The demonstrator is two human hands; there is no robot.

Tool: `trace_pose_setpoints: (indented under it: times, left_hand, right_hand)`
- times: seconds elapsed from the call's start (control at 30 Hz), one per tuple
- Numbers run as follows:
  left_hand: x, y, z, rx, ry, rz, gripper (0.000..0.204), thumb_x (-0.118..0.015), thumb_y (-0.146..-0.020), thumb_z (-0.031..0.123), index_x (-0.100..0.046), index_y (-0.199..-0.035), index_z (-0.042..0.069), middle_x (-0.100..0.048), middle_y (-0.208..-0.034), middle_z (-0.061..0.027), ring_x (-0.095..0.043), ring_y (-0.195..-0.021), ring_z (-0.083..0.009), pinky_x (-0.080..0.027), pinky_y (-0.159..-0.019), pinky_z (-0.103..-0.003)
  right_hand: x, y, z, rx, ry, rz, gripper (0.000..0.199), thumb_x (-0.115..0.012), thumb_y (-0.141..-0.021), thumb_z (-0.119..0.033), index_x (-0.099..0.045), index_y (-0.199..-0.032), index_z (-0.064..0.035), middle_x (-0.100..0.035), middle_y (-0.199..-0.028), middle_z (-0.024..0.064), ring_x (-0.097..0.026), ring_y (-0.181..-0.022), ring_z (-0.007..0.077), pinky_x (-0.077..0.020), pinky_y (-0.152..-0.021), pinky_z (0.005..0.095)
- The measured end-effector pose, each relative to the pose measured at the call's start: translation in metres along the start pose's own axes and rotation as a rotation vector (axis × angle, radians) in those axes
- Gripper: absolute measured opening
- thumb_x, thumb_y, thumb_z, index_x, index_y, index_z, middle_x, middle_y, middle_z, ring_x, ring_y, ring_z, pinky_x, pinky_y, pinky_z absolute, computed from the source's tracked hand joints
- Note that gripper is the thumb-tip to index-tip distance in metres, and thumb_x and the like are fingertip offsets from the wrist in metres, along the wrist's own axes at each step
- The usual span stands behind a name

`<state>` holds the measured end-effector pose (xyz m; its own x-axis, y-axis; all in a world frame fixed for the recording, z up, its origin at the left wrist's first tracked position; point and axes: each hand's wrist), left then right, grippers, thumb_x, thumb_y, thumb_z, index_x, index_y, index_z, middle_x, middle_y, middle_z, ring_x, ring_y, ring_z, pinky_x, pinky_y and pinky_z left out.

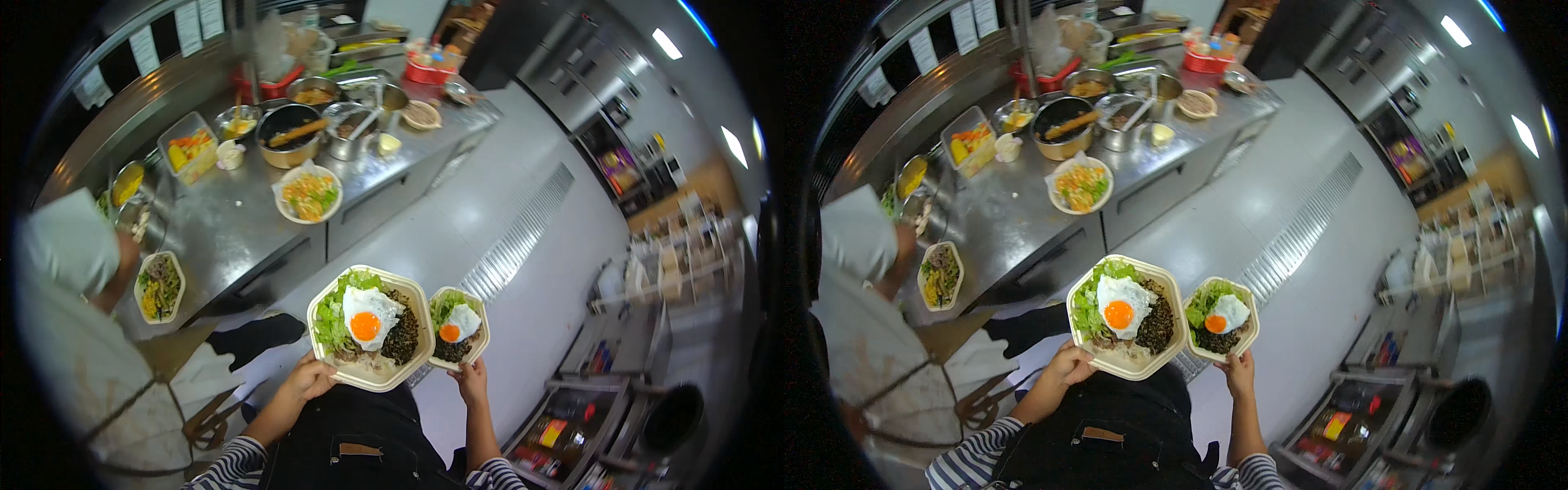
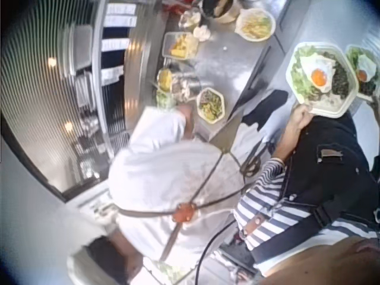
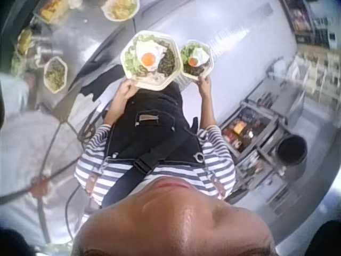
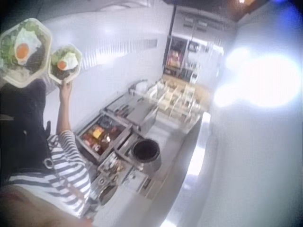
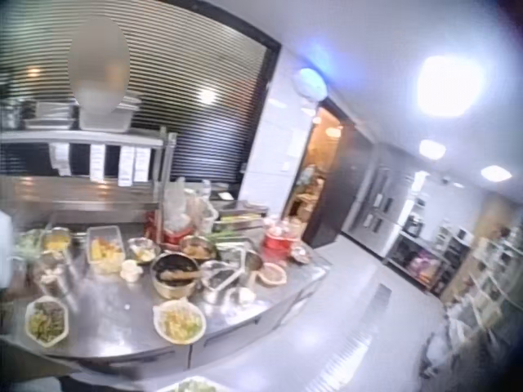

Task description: The person assembles multiple takeout bowls in a commercial kitchen. They add lettuce, grains, and toppings to containers, place fried eggs on top, and add sauces. The bowls are then covered with lids and arranged on a counter.

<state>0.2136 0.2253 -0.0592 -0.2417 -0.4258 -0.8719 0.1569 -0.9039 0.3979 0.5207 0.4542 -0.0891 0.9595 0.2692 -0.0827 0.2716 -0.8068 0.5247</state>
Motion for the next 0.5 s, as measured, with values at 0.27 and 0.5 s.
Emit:
trace_pose_setpoints:
  times: [0.27, 0.5]
  left_hand:
    - [-0.041, -0.006, 0.064, -0.556, 0.065, 0.269, 0.078, -0.059, -0.059, -0.002, -0.036, -0.134, -0.004, -0.050, -0.127, -0.0217, -0.051, -0.116, -0.0368, -0.039, -0.103, -0.051]
    - [-0.072, -0.070, 0.072, -0.964, 0.165, 0.560, 0.076, -0.058, -0.058, -0.002, -0.038, -0.131, -0.007, -0.051, -0.127, -0.0227, -0.052, -0.117, -0.0391, -0.044, -0.100, -0.050]
  right_hand:
    - [-0.138, -0.169, -0.132, -0.032, 0.199, -0.570, 0.033, -0.047, -0.090, -0.005, -0.046, -0.123, -0.0017, -0.060, -0.105, 0.0105, -0.064, -0.085, 0.0197, -0.0563, -0.068, 0.0324]
    - [-0.207, -0.314, -0.187, -0.172, 0.335, -0.822, 0.036, -0.043, -0.092, -0.002, -0.043, -0.128, -0.0032, -0.059, -0.102, 0.0091, -0.063, -0.083, 0.0186, -0.0575, -0.067, 0.0320]
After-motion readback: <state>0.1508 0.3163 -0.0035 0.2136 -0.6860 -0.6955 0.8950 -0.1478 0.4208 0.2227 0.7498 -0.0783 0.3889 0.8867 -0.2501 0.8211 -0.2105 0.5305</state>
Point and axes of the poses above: each hand's wrist, its own y-axis away from the middle knuckle, its own x-axis out of the back of the hand, z = x × y
